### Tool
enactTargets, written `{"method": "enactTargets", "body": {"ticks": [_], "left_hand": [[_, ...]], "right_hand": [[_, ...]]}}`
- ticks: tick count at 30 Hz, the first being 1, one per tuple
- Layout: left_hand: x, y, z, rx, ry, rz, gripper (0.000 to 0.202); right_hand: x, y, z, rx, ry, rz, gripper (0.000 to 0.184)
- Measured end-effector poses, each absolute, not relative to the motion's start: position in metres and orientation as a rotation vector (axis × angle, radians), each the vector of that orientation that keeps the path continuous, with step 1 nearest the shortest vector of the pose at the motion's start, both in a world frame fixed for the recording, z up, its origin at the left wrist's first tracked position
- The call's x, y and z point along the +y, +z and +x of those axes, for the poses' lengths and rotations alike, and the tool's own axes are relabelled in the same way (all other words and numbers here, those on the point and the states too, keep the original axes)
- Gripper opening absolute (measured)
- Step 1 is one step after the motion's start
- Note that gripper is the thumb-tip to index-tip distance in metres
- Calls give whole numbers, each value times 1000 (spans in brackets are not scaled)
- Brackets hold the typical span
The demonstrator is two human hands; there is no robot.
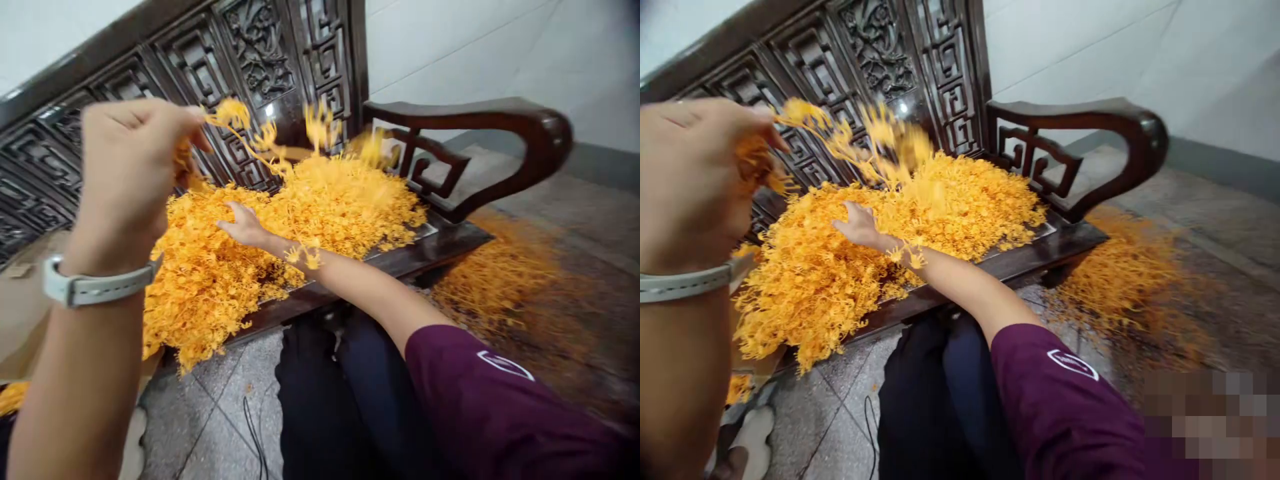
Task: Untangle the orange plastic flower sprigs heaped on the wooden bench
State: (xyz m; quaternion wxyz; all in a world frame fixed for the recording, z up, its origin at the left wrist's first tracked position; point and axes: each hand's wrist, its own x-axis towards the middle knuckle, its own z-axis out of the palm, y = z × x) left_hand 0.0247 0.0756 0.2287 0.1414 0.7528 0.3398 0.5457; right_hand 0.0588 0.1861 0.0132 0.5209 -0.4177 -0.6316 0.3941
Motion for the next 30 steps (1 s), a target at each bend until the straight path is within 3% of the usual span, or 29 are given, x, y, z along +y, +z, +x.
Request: {"method": "enactTargets", "body": {"ticks": [3,6,10,17,25,30], "left_hand": [[61,194,55,921,1549,2028,24],[53,163,63,968,1544,1735,23],[45,110,64,1058,1486,1491,14],[23,23,89,1194,1303,1477,28],[7,4,103,1188,1258,1756,21],[-7,15,104,1349,1382,1920,20]], "right_hand": [[139,1,123,-1211,1412,-637,54],[88,-6,203,-1059,1585,-379,55],[27,-3,282,-818,1615,-215,61],[-47,-7,317,-612,1502,-315,60],[-90,-25,325,-464,1484,-442,27],[-95,-27,316,-330,1560,-430,22]]}}
